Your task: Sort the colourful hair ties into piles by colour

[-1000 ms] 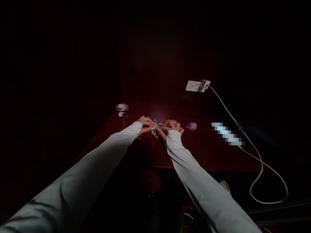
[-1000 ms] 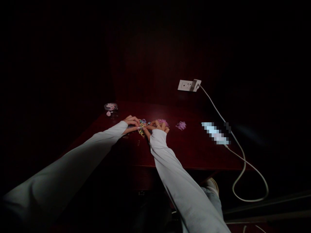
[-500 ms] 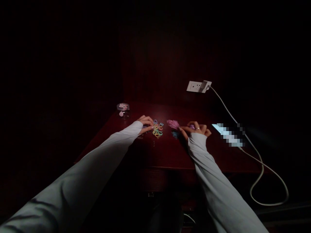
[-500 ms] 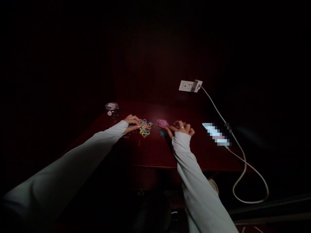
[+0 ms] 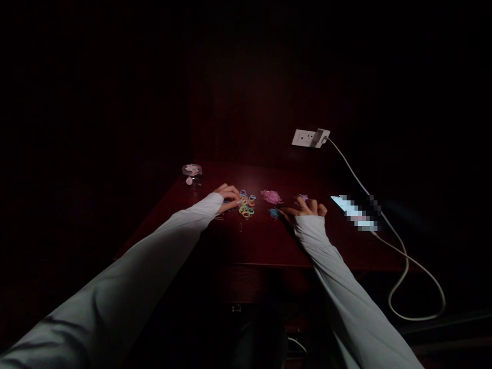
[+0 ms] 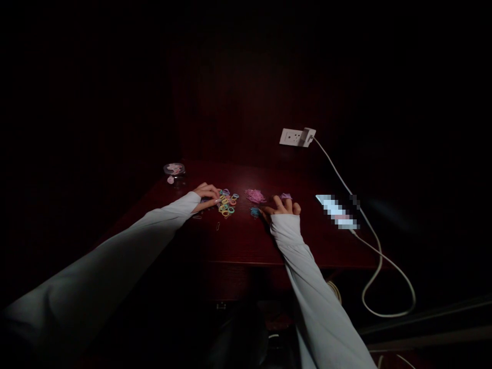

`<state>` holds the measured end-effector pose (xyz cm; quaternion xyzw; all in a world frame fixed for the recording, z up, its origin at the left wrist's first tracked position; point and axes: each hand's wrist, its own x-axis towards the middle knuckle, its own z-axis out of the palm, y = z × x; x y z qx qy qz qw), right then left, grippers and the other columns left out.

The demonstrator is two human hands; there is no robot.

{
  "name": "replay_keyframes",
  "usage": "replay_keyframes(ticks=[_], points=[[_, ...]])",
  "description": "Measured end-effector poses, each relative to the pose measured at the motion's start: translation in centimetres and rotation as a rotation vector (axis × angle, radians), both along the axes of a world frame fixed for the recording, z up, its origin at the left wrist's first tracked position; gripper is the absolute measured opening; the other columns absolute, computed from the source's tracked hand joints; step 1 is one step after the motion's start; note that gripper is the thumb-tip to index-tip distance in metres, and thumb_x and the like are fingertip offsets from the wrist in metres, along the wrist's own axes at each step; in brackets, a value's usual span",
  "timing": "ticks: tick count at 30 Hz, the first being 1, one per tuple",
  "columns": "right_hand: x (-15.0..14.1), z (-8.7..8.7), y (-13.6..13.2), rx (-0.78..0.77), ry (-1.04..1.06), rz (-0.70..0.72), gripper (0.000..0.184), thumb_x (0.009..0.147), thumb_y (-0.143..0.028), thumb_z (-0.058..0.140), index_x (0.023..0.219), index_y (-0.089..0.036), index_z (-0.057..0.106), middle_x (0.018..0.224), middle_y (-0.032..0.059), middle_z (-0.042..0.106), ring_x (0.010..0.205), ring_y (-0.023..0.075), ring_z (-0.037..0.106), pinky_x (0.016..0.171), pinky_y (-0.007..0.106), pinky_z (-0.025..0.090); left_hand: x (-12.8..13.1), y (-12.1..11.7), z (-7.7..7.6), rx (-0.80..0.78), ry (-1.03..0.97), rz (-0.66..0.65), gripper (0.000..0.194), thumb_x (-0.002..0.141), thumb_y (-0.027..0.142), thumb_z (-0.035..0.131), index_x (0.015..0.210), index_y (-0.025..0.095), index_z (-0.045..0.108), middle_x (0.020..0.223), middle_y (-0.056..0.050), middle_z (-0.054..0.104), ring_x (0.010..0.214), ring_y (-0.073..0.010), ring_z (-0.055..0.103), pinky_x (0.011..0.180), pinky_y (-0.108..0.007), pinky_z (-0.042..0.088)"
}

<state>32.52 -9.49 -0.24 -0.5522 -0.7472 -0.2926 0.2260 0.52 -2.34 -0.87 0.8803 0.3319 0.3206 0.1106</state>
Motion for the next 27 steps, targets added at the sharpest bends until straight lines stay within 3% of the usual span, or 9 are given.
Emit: replay_keyframes(ticks=[11,16,20,27], points=[[0.2,-0.2,0.1,-0.026,0.03,-0.02,0.029,0.099,-0.051,0.056,0.101,-0.038,0.082,0.126,0.0044,0.065,0.106,0.0267,0.04,0.089,0.041,0.017,0.1,-0.3,0.2,0.007,-0.016,0.001,0.03,0.1,0.043,0.054,0.091,0.022,0.073,0.102,-0.007,0.07,0.103,-0.023,0.06,0.096,-0.039,0.046],[-0.6,0.3,-0.1,0.012,0.178,-0.046,0.029,0.1,-0.049,0.055,0.106,-0.036,0.08,0.116,0.0046,0.069,0.104,0.0262,0.041,0.089,0.041,0.018,0.3,-0.5,0.5,0.042,-0.039,0.027,0.033,0.101,0.043,0.052,0.088,0.021,0.072,0.1,-0.006,0.069,0.098,-0.0214,0.061,0.097,-0.04,0.045],[-3.5,0.5,-0.1,0.006,0.31,-0.045,0.029,0.099,-0.052,0.056,0.101,-0.036,0.08,0.111,0.0033,0.07,0.105,0.0269,0.042,0.088,0.041,0.019,0.5,-0.8,1.0,0.082,-0.057,0.049,0.033,0.102,0.043,0.051,0.091,0.021,0.072,0.104,-0.006,0.069,0.097,-0.0217,0.059,0.096,-0.04,0.045],[-10.0,0.5,-0.4,-0.133,0.359,0.119,0.028,0.092,-0.06,0.065,0.098,-0.037,0.08,0.114,0.0031,0.069,0.107,0.0275,0.045,0.089,0.04,0.021,0.9,-0.7,0.9,0.126,-0.049,0.018,0.036,0.103,0.045,0.049,0.087,0.021,0.071,0.098,-0.006,0.067,0.092,-0.0209,0.059,0.09,-0.037,0.046]])
